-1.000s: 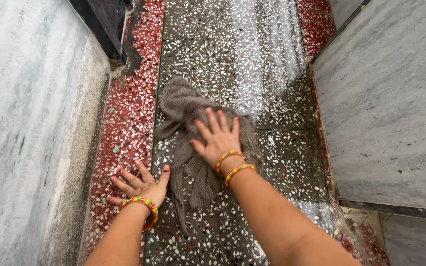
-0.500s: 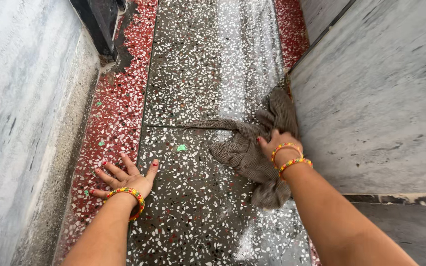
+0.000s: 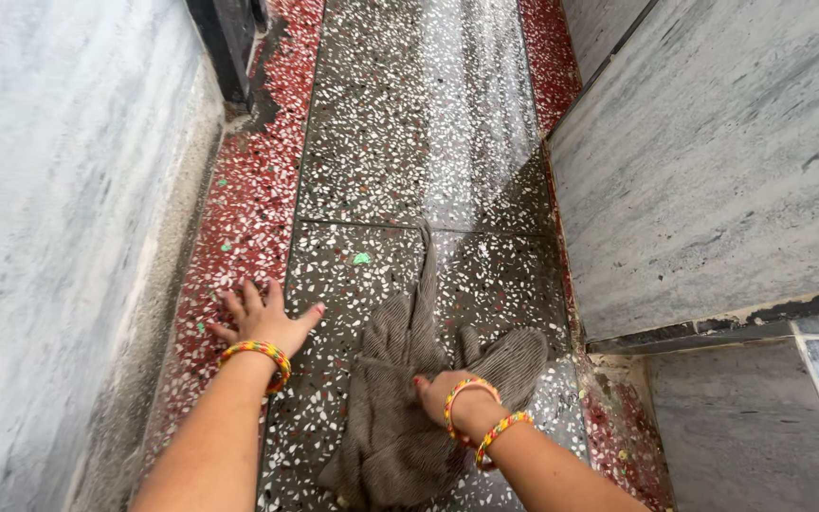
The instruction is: The person wipes the floor with a cloth by hand, shifting a plastic container aside and wiping along the balcony.
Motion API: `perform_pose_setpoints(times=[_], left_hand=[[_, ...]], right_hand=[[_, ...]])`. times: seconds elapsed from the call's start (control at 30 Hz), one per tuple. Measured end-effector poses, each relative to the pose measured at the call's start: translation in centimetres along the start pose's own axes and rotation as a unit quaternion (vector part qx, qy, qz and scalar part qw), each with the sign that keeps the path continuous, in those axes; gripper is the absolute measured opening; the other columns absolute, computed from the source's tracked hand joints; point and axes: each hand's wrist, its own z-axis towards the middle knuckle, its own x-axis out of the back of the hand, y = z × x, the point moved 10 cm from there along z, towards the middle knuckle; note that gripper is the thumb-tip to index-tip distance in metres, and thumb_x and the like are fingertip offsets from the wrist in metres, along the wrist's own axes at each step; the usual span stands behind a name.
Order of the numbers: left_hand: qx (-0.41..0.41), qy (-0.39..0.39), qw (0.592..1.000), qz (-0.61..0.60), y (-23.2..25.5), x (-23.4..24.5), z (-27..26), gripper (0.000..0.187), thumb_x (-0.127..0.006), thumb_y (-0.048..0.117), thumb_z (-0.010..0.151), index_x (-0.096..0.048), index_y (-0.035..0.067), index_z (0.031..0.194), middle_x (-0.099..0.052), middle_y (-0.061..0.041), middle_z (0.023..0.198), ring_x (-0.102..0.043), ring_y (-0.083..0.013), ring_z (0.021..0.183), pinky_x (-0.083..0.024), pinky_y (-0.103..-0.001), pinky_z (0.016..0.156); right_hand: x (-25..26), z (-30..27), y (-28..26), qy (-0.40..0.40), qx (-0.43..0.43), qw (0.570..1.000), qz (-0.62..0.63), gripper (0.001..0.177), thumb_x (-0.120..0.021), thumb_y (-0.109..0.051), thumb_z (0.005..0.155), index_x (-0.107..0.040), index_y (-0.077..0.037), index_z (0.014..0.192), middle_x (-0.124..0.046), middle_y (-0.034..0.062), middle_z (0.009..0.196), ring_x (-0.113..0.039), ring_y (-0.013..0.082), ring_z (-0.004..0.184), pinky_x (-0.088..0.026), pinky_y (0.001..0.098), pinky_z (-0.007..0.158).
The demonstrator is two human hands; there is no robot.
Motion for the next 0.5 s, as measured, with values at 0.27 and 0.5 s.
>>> perform_pose_setpoints(times=[0.27,0.5], left_hand=[[-0.081,0.035,0.984,-0.154,2.1,-4.4,-4.3,0.056,-0.066,0.036,0.087,-0.062,0.019,0.141,-0.056,-0.013,0.147,-0.056,-0.0313,0.132,-0.046,-0.041,0.113],[0.031,-0.237,0.745,-0.623,8.1,-7.9,-6.6,0.056,-0.06,0.045,0.099,-0.071,-0.004,0.124,-0.075,-0.019,0.129,-0.072,-0.0333,0.115,-0.052,-0.043,0.099]], right_hand=[[5.8,-7.9,-6.5,-0.014,0.164,0.983,0.085,0.059,-0.044,-0.056,0.101,-0.071,-0.004,0.112,-0.076,0.0152,0.074,-0.075,0.0202,0.059,-0.061,0.0321,0.06],[20.8,-17.6,-6.9,0.207,0.385,0.846,0.304,0.027,-0.068,-0.026,0.094,-0.077,-0.001,0.096,-0.07,0.0048,0.079,-0.06,0.0091,0.072,-0.051,0.0291,0.067]])
